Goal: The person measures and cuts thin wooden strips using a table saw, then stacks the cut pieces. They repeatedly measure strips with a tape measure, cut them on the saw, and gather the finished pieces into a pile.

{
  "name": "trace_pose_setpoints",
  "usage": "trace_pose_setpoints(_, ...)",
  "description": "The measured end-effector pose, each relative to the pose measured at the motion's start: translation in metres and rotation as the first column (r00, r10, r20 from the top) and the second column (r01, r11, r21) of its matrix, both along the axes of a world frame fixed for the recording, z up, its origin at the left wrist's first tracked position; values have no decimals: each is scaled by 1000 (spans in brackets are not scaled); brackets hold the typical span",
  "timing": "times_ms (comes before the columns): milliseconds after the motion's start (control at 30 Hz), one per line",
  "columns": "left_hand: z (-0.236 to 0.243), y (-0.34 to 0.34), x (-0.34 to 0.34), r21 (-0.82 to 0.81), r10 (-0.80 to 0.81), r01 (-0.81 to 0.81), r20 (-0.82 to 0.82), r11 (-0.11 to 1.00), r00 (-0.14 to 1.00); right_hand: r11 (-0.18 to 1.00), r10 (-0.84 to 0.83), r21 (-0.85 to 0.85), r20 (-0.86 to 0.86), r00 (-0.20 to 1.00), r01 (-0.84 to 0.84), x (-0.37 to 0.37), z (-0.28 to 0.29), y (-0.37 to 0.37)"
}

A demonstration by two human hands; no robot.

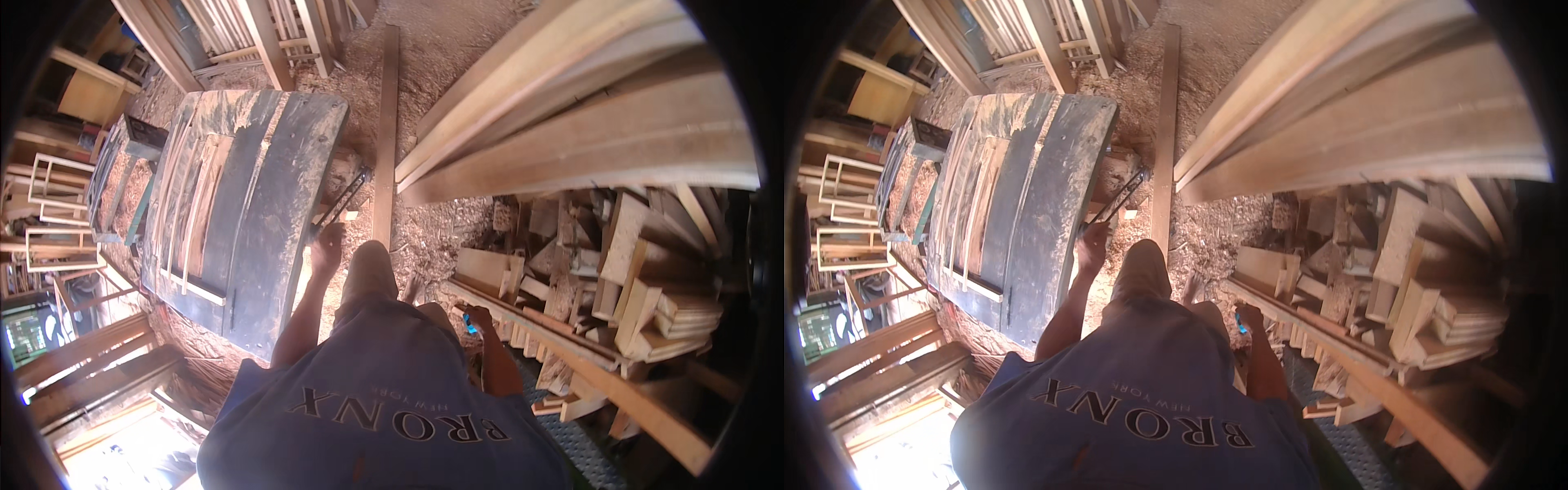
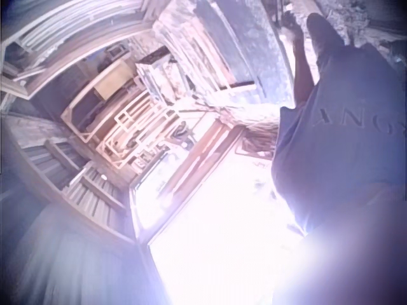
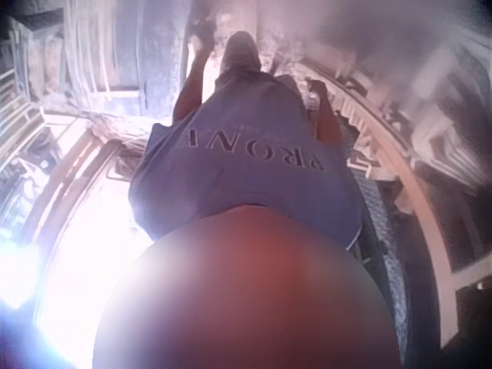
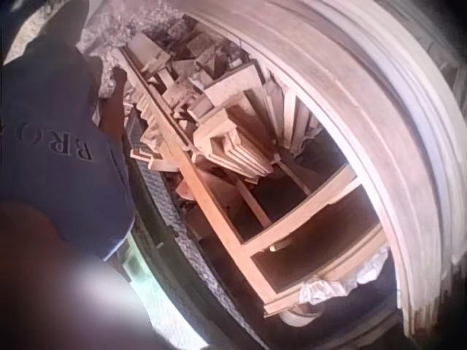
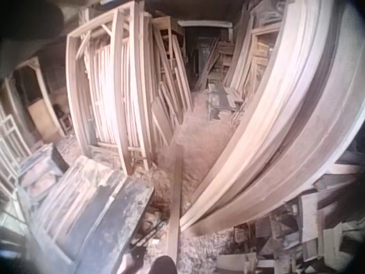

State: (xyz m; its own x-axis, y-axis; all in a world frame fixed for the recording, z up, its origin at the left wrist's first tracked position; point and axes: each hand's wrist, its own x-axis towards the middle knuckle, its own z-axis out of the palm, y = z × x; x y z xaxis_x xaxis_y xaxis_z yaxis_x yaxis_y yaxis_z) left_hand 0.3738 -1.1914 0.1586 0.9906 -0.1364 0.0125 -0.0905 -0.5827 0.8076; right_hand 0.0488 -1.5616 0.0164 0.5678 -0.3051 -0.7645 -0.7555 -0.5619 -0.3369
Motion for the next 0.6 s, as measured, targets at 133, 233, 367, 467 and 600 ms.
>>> trace_pose_setpoints(133,58,-13,74,37,113,-123,197,992,974,678,730,-203,72,679,-707,62,-4,1)
trace_pose_setpoints(233,66,-18,130,36,165,-178,228,983,960,572,816,-162,16,578,-804,111,-3,16)
trace_pose_setpoints(367,40,-21,220,187,145,-197,260,962,955,541,836,4,113,537,-841,201,-5,29)
trace_pose_setpoints(467,18,-39,281,320,109,-162,178,933,978,530,846,44,46,532,-847,265,20,37)
trace_pose_setpoints(600,14,-68,331,594,-31,73,-80,801,996,827,557,48,76,827,-561,382,74,37)
